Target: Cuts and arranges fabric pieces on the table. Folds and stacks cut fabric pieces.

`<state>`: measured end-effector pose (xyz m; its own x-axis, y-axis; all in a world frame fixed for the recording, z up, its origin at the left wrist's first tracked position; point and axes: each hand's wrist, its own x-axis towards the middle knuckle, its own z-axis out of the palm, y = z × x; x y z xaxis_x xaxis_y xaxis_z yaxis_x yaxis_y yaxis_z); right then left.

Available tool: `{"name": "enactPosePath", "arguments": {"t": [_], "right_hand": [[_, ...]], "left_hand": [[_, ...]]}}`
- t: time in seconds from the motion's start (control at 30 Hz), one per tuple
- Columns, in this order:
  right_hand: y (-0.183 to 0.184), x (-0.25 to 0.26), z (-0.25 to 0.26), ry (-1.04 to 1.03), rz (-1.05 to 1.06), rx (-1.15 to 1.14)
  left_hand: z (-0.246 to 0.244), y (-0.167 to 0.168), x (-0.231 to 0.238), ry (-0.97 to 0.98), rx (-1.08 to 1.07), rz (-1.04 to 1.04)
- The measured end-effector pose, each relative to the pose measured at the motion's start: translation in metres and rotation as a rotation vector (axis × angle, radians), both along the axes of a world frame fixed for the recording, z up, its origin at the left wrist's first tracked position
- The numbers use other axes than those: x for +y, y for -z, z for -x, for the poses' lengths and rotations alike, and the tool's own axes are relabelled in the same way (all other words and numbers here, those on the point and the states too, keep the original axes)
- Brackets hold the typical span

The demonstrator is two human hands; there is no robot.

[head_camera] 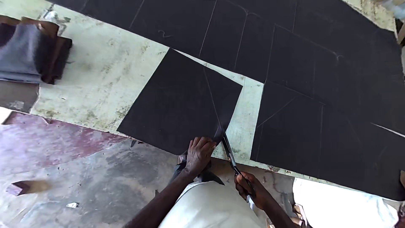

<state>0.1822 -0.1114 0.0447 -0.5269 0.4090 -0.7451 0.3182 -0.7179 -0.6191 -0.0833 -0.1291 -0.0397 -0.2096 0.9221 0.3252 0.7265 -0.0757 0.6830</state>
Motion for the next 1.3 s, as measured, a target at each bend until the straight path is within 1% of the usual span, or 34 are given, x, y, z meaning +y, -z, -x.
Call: {"name": "enactPosePath", "arguments": {"t": [0.23,0.37,0.5,0.6,0.67,0.77,0.83,0.9,1.03,1.17,1.3], "right_hand": [[0.009,0.002,-0.002,0.019,0.015,0.012],[0.009,0.000,-0.003,-0.019,-0.031,0.013],[0.004,0.002,0.001,-0.040,-0.077,-0.001],[0.000,0.010,0.008,-0.074,-0.060,-0.028],[-0.003,0.014,0.013,-0.088,-0.052,-0.039],[-0.004,0.016,0.016,-0.086,-0.056,-0.035],[-0.004,0.016,0.018,-0.079,-0.060,-0.023],[-0.003,0.016,0.020,-0.079,-0.062,-0.010],[-0.003,0.017,0.023,-0.049,-0.065,0.003],[-0.002,0.017,0.027,-0.026,-0.060,-0.028],[0.002,0.014,0.029,-0.003,-0.042,-0.043]], "left_hand": [[-0.001,0.001,0.002,-0.007,0.022,-0.005],[-0.002,0.002,0.001,-0.016,0.021,0.003],[-0.001,0.004,0.002,-0.018,0.000,-0.014],[-0.002,0.004,0.001,-0.011,-0.038,-0.025],[-0.001,-0.004,0.000,0.008,-0.054,0.000],[0.007,-0.030,0.004,0.017,-0.002,0.073],[0.018,-0.044,0.016,0.022,0.063,0.138],[0.031,-0.048,0.032,0.047,0.101,0.205],[0.041,-0.039,0.051,0.098,0.121,0.268],[0.041,-0.017,0.045,0.102,0.159,0.206],[0.039,-0.015,0.043,0.090,0.149,0.197]]}}
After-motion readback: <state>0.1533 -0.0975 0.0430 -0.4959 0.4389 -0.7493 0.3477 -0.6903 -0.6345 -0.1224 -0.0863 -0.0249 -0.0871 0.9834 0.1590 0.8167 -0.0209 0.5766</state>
